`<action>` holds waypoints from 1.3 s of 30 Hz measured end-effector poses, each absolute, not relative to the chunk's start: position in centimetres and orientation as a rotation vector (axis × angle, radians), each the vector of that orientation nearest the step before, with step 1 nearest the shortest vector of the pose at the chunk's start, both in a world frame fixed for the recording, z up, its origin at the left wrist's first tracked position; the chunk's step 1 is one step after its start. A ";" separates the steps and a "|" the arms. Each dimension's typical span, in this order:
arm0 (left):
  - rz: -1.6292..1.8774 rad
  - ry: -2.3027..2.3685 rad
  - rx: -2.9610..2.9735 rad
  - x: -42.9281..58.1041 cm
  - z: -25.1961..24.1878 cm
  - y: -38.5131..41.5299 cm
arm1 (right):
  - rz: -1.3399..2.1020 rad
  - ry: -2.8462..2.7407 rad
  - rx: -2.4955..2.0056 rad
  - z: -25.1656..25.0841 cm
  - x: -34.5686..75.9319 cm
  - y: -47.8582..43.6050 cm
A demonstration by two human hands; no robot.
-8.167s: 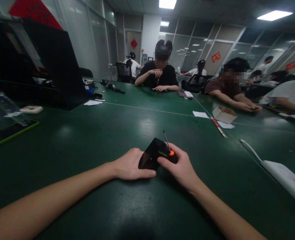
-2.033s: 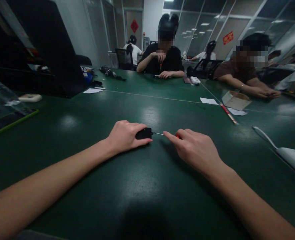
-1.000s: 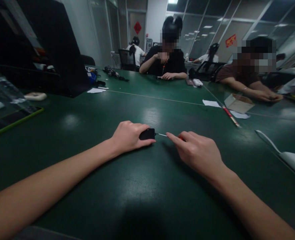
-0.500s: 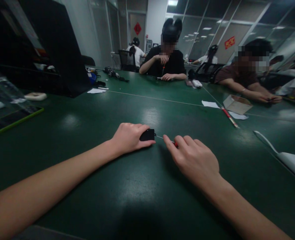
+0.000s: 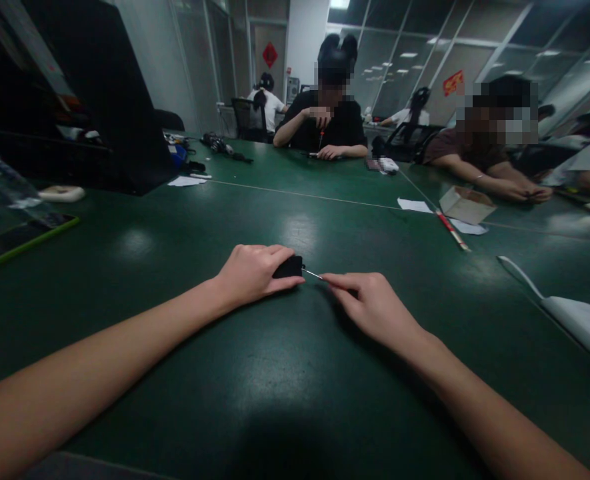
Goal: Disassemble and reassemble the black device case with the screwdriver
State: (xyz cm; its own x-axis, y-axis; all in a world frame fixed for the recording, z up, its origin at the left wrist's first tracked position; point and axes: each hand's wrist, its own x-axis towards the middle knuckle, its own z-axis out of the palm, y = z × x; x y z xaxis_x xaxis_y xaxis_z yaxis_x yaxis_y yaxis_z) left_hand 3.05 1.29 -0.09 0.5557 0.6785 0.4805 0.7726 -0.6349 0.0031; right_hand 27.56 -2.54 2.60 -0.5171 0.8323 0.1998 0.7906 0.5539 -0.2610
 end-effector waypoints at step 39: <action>-1.172 -0.950 -2.947 3.6 -0.3 -1.0 | -0.594 -2.687 -0.812 2.3 28.3 -2.9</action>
State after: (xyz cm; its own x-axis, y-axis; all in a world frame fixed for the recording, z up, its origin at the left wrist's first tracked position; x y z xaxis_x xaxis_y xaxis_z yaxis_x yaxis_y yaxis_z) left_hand 3.63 -1.00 -0.31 0.5877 0.5669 0.5773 0.4476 -0.8222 0.3517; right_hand 28.26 -2.88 2.26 -0.8059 0.4648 0.3668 0.5760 0.7587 0.3043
